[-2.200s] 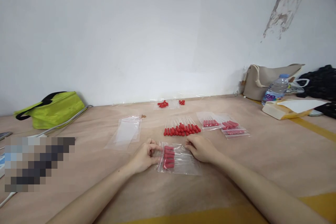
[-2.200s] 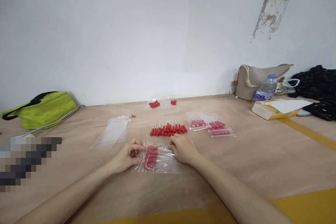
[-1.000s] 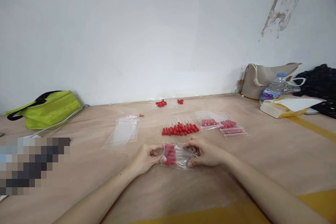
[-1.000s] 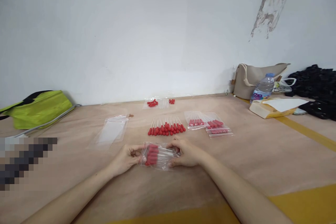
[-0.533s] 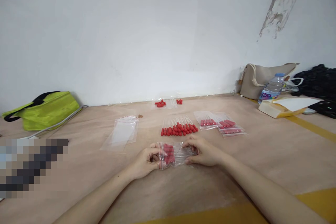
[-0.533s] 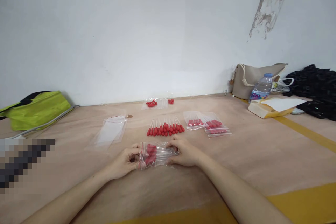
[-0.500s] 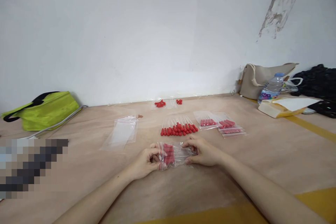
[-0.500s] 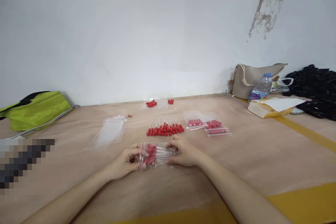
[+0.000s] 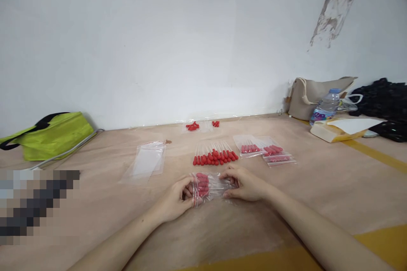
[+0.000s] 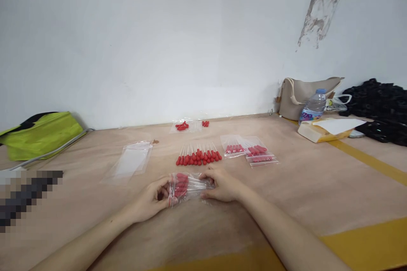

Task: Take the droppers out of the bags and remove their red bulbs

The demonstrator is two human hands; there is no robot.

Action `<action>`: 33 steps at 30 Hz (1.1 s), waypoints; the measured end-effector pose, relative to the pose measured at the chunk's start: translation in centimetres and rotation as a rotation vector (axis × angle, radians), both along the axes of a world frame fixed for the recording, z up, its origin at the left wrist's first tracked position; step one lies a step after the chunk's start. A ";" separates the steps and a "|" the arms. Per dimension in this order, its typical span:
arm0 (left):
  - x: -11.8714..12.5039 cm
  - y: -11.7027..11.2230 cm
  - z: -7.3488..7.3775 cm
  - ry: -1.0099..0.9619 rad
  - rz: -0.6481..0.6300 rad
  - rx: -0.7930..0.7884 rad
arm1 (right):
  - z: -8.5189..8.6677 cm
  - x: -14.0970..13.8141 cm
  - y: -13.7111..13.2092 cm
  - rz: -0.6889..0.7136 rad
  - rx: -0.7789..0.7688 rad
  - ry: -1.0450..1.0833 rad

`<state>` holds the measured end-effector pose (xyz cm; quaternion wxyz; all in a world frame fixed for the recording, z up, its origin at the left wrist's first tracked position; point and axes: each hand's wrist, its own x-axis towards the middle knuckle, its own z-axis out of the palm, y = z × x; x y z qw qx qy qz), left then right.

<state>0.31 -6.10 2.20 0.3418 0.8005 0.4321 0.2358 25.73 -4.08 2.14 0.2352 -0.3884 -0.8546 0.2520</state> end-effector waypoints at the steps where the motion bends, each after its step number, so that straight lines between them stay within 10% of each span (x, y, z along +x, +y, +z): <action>1: 0.0 0.1 -0.1 0.012 0.014 -0.001 | 0.0 0.0 0.0 -0.001 -0.002 -0.001; 33: -0.6 -0.2 0.6 -0.046 -0.122 0.021 | -0.4 -0.2 0.0 -0.007 0.013 0.025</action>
